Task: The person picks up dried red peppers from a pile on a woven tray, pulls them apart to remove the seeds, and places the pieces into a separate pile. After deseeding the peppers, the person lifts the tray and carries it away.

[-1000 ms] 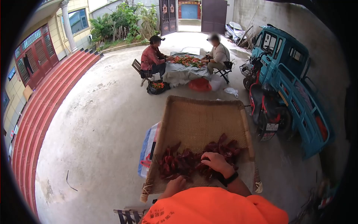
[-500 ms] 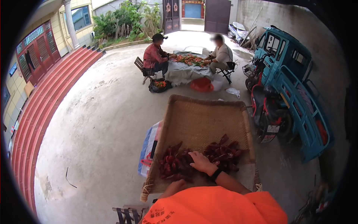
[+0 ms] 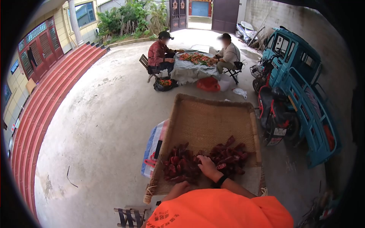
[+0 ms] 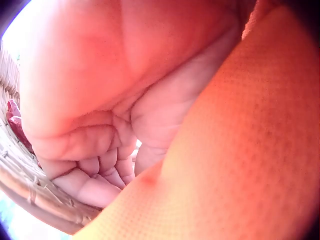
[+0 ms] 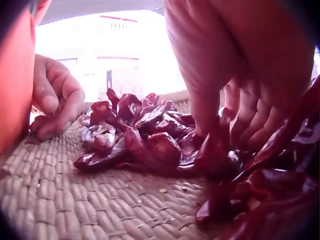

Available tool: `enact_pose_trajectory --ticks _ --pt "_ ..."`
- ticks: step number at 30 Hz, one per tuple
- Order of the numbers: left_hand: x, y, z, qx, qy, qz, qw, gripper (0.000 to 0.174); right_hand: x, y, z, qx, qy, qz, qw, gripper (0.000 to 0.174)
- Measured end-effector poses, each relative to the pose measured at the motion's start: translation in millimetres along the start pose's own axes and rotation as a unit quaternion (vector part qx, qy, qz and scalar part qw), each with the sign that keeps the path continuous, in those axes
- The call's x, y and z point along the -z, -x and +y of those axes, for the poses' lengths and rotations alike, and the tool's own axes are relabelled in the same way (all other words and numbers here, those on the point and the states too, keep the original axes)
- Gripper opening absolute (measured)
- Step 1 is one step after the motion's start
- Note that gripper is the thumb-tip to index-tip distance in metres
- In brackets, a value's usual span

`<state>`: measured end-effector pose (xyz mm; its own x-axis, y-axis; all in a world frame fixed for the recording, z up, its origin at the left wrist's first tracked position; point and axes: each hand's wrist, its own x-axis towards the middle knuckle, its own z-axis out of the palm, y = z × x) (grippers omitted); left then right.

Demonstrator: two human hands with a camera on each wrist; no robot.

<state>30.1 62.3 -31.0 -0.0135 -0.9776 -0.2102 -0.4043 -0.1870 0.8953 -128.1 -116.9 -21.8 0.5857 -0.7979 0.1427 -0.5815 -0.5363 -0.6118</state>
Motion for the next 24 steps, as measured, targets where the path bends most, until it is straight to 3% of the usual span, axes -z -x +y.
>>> enact_pose_trajectory --ticks 3,6,9,12,15,16,19,24 --pt "1.9 -0.2 7.4 0.013 -0.01 -0.006 1.0 0.022 6.6 6.5 10.7 -0.079 -0.029 -0.071 0.994 0.032" --pt "1.4 -1.2 7.3 0.022 -0.024 -0.01 0.999 0.023 8.5 9.9 10.3 -0.095 -0.057 -0.063 0.992 0.031" --pt "-0.1 -1.2 9.4 0.026 -0.009 0.017 0.999 0.026 20.3 11.6 2.8 -0.053 -0.1 -0.017 0.993 0.028" --pt "-3.7 -0.4 16.8 0.024 0.024 0.087 0.996 0.032 50.4 7.0 -27.4 -0.058 -0.159 -0.164 0.972 0.024" --pt "-3.9 -5.6 23.4 -0.001 0.05 0.132 0.99 0.042 36.7 16.2 -42.1 0.022 -0.299 -0.219 0.928 0.02" --pt "-9.2 -9.9 12.9 -0.029 0.075 0.14 0.987 0.045 26.0 18.2 -41.3 0.109 -0.276 -0.204 0.933 0.019" --pt "-11.1 -16.3 -0.5 -0.078 0.091 0.119 0.986 0.047 26.0 21.1 -50.1 0.032 -0.418 -0.319 0.85 0.02" --pt "-13.7 -7.6 7.0 -0.024 0.047 0.131 0.99 0.036 28.7 20.9 -57.0 0.1 -0.279 -0.282 0.912 0.021"
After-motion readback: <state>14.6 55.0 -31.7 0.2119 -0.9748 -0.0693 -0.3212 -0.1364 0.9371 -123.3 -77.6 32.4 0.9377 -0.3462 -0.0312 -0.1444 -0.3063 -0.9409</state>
